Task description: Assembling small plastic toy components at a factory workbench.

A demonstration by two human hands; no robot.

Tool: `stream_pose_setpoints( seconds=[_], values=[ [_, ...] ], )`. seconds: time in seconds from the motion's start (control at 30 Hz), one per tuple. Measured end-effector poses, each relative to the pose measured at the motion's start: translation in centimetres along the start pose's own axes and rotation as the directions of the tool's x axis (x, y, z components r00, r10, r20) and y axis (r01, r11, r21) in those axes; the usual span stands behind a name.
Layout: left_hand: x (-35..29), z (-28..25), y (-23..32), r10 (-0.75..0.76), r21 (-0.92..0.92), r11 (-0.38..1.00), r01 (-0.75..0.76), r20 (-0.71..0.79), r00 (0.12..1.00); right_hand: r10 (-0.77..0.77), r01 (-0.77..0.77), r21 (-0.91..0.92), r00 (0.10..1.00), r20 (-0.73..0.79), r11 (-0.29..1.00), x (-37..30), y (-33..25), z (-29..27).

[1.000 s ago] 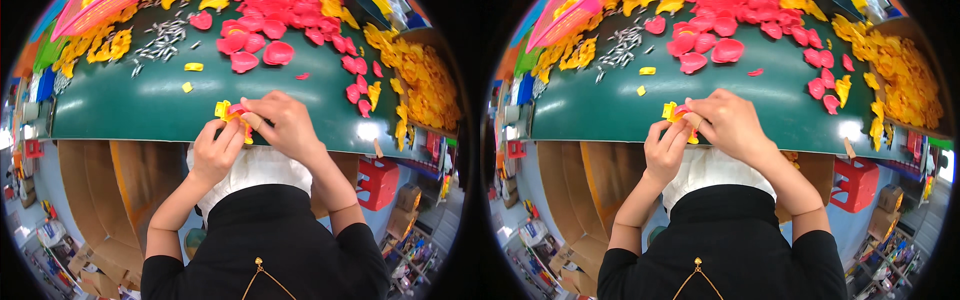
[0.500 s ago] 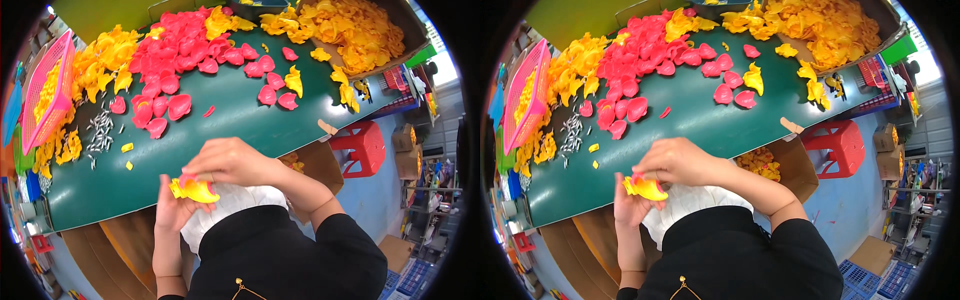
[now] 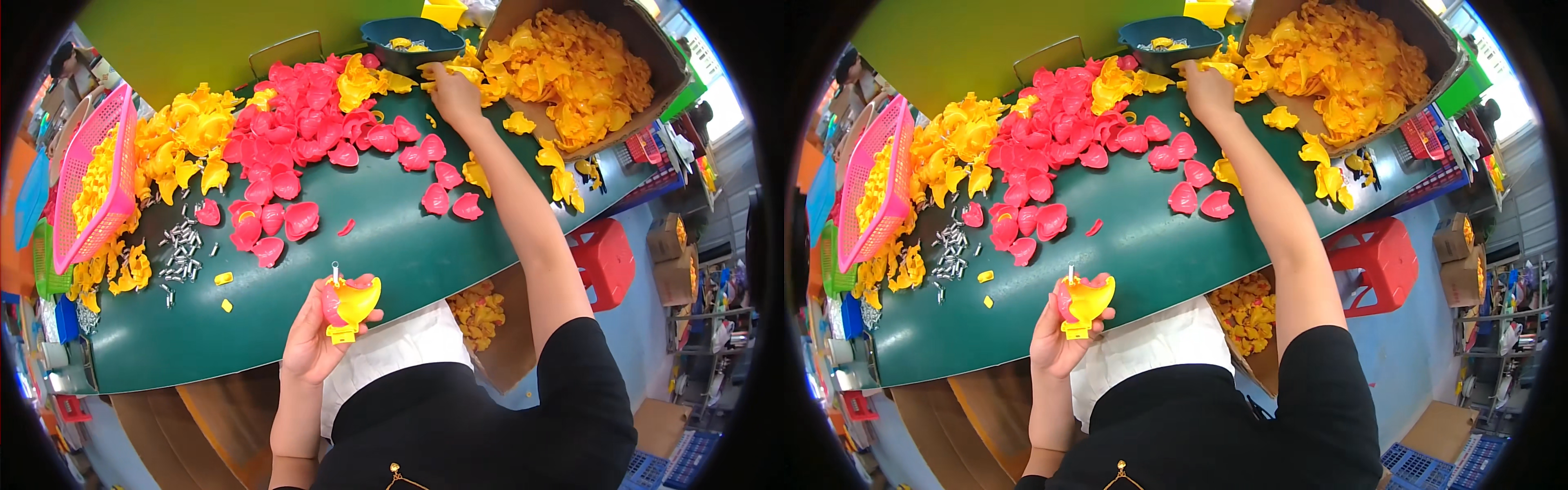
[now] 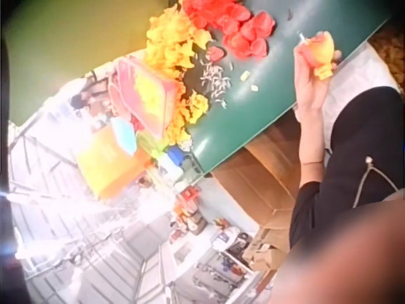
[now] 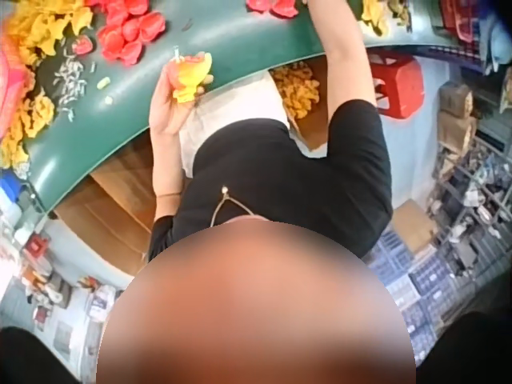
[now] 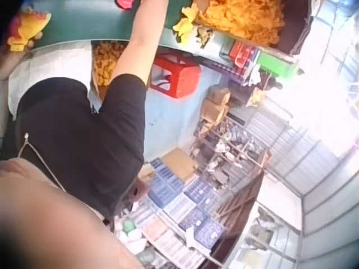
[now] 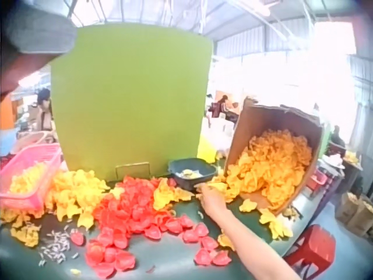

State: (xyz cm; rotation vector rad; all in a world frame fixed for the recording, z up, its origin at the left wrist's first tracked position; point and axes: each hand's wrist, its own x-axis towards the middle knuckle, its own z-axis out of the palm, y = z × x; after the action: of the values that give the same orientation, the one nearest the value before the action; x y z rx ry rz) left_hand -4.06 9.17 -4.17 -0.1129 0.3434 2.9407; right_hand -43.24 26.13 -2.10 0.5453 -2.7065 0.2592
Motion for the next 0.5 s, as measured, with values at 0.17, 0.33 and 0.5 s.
stream_pose_setpoints(
  seconds=[0.17, 0.33, 0.5],
  values=[
    [0.3, 0.4, 0.3, 0.053, 0.068, 0.996, -0.054, 0.017, 0.998, -0.077, -0.002, 0.687, 0.993, 0.084, 0.726, -3.9, -1.0, -6.5],
    [0.0, -0.2, 0.5, 0.125, 0.145, 0.982, -0.120, -0.022, 0.992, -0.267, -0.564, 0.821, 0.781, 0.565, 0.086, -16.3, -5.6, -9.8],
    [-0.4, -0.3, 0.7, 0.158, 0.207, 0.968, -0.140, -0.069, 0.985, -0.257, 0.097, 0.499, 0.930, 0.263, 0.861, -23.1, -7.4, -8.5]
  ],
)
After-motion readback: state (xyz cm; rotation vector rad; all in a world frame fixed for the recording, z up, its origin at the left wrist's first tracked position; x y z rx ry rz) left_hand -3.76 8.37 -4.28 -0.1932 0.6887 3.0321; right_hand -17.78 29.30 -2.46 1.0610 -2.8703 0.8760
